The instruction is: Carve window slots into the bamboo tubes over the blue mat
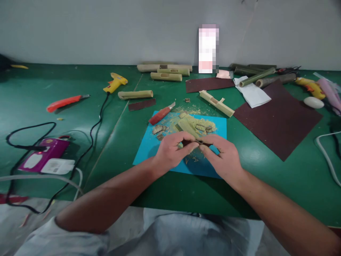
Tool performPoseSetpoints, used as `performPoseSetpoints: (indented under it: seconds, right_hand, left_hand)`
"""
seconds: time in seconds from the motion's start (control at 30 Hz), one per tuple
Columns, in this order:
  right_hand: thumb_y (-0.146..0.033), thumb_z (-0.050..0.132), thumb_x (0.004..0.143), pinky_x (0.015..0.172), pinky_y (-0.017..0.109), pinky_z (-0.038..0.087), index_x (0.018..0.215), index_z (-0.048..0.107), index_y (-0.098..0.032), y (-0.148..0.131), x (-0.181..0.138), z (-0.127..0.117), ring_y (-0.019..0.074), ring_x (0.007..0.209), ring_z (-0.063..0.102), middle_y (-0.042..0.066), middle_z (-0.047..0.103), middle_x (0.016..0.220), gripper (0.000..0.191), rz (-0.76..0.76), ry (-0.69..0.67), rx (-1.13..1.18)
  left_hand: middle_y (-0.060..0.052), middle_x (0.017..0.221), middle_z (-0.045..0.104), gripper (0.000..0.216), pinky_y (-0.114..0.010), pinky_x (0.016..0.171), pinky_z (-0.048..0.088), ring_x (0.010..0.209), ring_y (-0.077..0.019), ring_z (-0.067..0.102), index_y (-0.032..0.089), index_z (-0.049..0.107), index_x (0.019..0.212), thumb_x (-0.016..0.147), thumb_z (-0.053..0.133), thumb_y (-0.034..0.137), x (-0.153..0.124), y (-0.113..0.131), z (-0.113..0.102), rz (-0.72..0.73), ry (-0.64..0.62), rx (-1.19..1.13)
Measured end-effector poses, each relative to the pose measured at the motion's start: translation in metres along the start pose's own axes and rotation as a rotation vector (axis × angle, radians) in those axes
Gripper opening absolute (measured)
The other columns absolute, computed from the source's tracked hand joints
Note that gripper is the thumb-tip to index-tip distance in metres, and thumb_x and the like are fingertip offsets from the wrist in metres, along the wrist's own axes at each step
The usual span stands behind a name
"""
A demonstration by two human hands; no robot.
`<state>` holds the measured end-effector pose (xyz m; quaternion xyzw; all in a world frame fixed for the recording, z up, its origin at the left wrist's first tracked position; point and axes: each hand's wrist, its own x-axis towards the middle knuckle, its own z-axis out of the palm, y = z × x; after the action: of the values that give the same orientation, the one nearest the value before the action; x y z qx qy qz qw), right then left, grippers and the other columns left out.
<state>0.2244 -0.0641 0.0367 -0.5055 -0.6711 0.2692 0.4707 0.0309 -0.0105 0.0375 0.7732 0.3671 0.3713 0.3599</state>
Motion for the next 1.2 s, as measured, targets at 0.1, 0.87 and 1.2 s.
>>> performPoseSetpoints:
  seconds: [0.1, 0.87, 1.2]
  right_hand:
    - [-0.025, 0.062, 0.094, 0.074, 0.031, 0.058, 0.094, 0.074, -0.024, 0.001, 0.001, 0.002, 0.0169, 0.081, 0.070, 0.002, 0.076, 0.089, 0.012, -0.020, 0.007, -0.006]
    - [-0.034, 0.068, 0.088, 0.079, 0.039, 0.058, 0.103, 0.069, -0.022, 0.008, 0.000, 0.002, 0.0236, 0.091, 0.068, 0.007, 0.072, 0.096, 0.019, -0.049, 0.002, -0.236]
    - [-0.030, 0.066, 0.088, 0.079, 0.046, 0.058, 0.103, 0.071, -0.019, 0.024, -0.004, 0.001, 0.0293, 0.092, 0.067, 0.012, 0.070, 0.097, 0.020, -0.087, -0.109, -0.597]
  left_hand:
    - [0.001, 0.071, 0.070, 0.025, -0.025, 0.060, 0.049, 0.060, -0.0121, 0.060, 0.021, 0.065, 0.079, 0.097, 0.066, 0.038, 0.001, 0.001, -0.001, 0.025, -0.010, 0.034]
    - [0.001, 0.074, 0.076, 0.014, -0.024, 0.059, 0.056, 0.057, -0.0117, 0.066, 0.022, 0.078, 0.095, 0.095, 0.067, 0.032, 0.002, -0.008, -0.015, -0.052, 0.140, 0.067]
    - [-0.002, 0.085, 0.079, 0.019, -0.024, 0.061, 0.058, 0.065, -0.0129, 0.070, 0.022, 0.080, 0.102, 0.091, 0.074, 0.035, 0.024, -0.058, -0.052, -0.132, 0.283, 0.216]
